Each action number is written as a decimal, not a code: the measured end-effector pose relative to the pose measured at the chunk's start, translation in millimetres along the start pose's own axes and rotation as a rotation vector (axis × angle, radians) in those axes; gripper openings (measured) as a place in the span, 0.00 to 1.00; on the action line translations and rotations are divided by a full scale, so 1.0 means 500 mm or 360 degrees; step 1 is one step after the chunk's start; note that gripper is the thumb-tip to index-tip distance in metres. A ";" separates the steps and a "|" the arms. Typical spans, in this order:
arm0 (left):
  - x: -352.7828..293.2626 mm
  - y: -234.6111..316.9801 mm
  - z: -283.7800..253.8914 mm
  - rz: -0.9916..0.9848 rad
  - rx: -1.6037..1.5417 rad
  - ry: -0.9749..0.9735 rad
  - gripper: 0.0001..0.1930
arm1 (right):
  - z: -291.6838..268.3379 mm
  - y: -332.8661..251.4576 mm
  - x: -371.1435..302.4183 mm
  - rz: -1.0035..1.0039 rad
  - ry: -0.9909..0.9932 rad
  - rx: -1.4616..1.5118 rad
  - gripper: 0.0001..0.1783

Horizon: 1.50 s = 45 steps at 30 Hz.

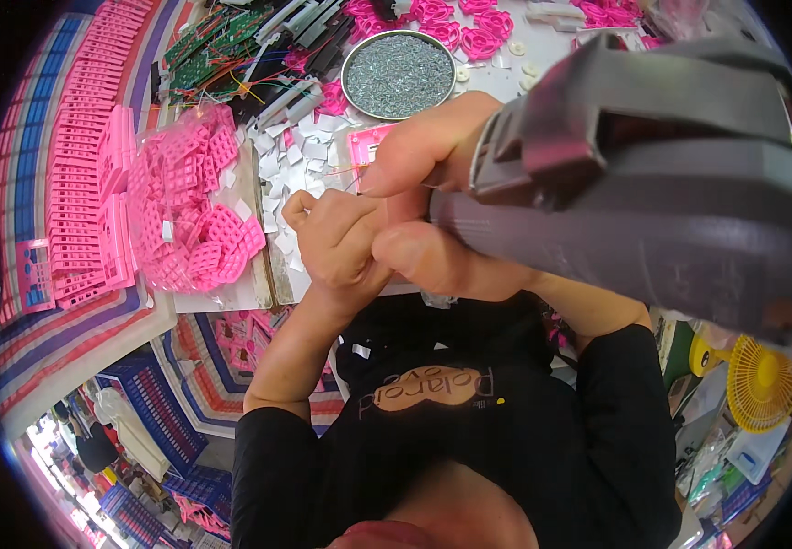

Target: Assembling electronic and plastic components into a toy piggy bank using a power tool.

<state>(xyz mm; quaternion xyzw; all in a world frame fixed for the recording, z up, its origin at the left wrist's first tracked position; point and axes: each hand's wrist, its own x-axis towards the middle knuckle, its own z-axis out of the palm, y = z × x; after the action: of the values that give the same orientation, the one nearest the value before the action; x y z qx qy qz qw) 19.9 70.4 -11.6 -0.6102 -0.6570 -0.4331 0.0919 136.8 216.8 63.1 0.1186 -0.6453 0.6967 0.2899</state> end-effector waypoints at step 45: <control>-0.063 -0.047 0.014 -0.0290 -0.0022 -0.0206 0.18 | 0.004 0.109 -0.015 -0.0189 0.0091 -0.0355 0.20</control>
<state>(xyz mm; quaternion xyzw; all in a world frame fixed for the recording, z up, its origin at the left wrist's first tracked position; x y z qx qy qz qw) 9.5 55.2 -46.8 -0.5752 -0.7113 -0.4039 0.0053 112.1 212.9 14.0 0.1036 -0.7022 0.6053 0.3603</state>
